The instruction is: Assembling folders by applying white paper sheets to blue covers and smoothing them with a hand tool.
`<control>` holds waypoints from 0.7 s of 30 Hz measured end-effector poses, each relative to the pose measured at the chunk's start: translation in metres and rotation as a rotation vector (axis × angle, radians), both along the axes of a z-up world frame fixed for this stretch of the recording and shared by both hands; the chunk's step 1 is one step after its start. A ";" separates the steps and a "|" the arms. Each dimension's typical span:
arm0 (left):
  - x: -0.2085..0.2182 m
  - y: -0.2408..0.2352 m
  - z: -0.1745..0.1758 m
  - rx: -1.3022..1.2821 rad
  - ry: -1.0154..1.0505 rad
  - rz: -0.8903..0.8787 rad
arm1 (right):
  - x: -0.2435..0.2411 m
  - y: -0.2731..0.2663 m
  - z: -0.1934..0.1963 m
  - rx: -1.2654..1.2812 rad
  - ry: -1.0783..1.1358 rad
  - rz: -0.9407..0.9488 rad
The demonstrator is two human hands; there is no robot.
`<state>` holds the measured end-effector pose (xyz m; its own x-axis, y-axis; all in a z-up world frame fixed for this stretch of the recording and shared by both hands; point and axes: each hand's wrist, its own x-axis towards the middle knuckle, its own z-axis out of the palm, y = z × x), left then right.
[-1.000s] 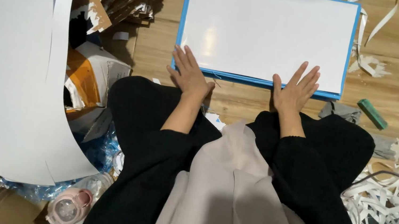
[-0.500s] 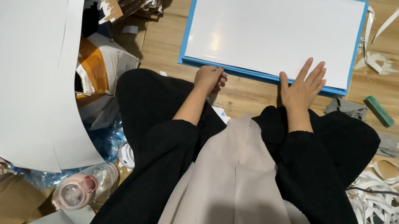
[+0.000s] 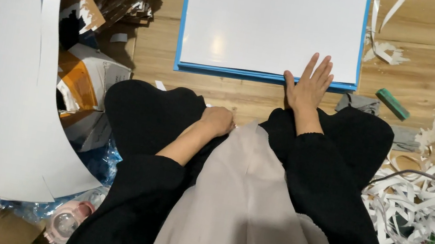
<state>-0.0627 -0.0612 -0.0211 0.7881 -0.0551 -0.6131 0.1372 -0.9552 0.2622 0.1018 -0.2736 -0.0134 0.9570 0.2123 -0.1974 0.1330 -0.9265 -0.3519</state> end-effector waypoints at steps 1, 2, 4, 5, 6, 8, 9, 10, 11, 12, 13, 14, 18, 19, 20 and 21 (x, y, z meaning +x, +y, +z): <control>0.001 0.000 0.002 -0.004 -0.002 -0.013 | -0.001 0.000 -0.001 -0.004 -0.002 -0.013; 0.002 0.000 0.003 0.018 -0.026 0.011 | -0.002 0.000 -0.002 0.000 -0.010 -0.009; 0.005 -0.002 0.017 0.036 -0.051 0.028 | 0.000 -0.001 -0.002 0.001 -0.020 -0.012; 0.003 -0.004 0.030 0.052 -0.033 0.028 | -0.002 -0.001 -0.001 0.012 -0.029 -0.010; 0.002 -0.006 0.042 0.067 -0.014 0.029 | -0.003 0.000 0.000 0.023 -0.038 -0.008; 0.000 -0.002 0.006 0.086 -0.021 0.002 | -0.001 -0.002 -0.007 0.029 -0.064 -0.061; -0.002 0.001 -0.013 0.108 -0.028 -0.017 | 0.001 -0.002 -0.011 0.037 -0.091 -0.106; 0.000 0.000 -0.013 0.106 -0.028 -0.019 | 0.003 -0.003 -0.017 0.035 -0.091 -0.108; 0.001 0.000 -0.013 0.107 -0.032 0.000 | 0.004 -0.004 -0.023 0.040 -0.123 -0.123; 0.002 0.000 -0.013 0.109 -0.036 0.020 | 0.005 -0.004 -0.029 0.045 -0.156 -0.137; 0.002 0.001 0.005 0.107 -0.032 0.019 | 0.005 -0.004 -0.030 0.043 -0.153 -0.138; 0.002 0.002 0.023 0.099 -0.032 0.060 | 0.005 -0.005 -0.030 0.050 -0.160 -0.139; 0.006 0.005 0.046 0.056 -0.215 0.152 | 0.008 -0.006 -0.036 0.073 -0.208 -0.198; 0.007 0.008 0.033 0.056 -0.214 0.154 | 0.009 -0.008 -0.036 0.073 -0.207 -0.196; 0.009 0.010 0.020 0.100 -0.222 0.133 | 0.011 -0.010 -0.036 0.082 -0.233 -0.238; 0.011 0.013 0.007 0.144 -0.230 0.113 | 0.013 -0.012 -0.035 0.091 -0.261 -0.279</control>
